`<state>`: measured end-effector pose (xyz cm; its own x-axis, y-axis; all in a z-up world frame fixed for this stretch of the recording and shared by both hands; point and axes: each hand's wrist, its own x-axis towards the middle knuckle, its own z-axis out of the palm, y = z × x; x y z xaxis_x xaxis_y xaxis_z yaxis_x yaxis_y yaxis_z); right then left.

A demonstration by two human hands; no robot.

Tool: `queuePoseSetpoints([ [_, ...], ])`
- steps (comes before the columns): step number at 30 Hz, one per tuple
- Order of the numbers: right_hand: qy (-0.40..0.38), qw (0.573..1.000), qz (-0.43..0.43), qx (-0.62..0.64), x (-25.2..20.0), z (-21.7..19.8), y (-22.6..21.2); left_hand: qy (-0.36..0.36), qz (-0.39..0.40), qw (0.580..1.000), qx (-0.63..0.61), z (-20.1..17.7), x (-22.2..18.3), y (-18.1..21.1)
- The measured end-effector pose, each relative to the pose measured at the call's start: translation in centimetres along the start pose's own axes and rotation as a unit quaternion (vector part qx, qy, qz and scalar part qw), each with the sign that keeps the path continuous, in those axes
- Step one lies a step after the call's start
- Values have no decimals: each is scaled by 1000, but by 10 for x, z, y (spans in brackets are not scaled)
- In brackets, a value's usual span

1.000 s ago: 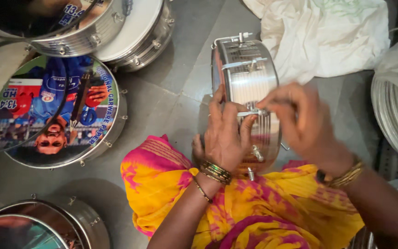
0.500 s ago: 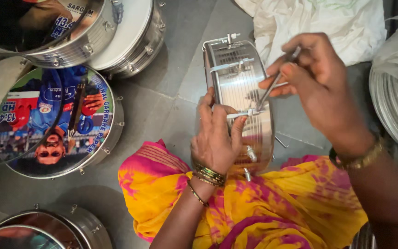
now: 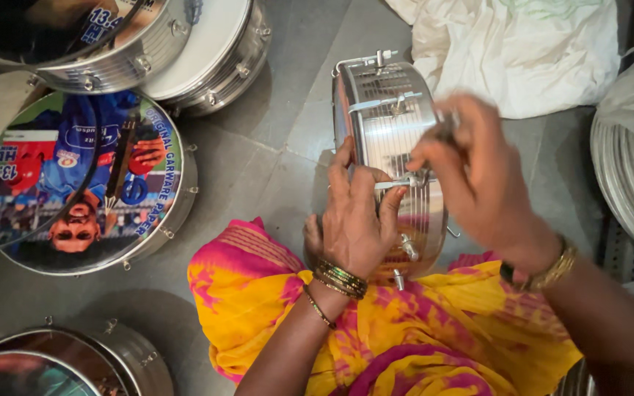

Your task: The person assembles a drum by using a wrench to tighten bolts on the metal rim, then adjusts the alignment of the metal frame and continues tightening fasteners around the circumference.

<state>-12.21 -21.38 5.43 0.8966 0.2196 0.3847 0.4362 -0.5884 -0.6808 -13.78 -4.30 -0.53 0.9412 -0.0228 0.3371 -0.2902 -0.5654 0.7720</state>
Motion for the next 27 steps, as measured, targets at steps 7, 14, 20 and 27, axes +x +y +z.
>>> queuePoseSetpoints([
  [7, -21, 912, -393, -113, -56, 8, 35, -47, -53, 997, 15, -4, 1, 3],
  [14, 119, 985, -80, 97, -32, -28, -12, 7, 9, 1000, 17, -4, 2, 1],
  [20, -44, 955, 103, 273, 36, -31, 18, -24, -20, 999, 31, -6, 2, 3],
  [27, -149, 930, 187, 279, 66, -24, 16, -36, -23, 998, 36, -8, 5, 5],
])
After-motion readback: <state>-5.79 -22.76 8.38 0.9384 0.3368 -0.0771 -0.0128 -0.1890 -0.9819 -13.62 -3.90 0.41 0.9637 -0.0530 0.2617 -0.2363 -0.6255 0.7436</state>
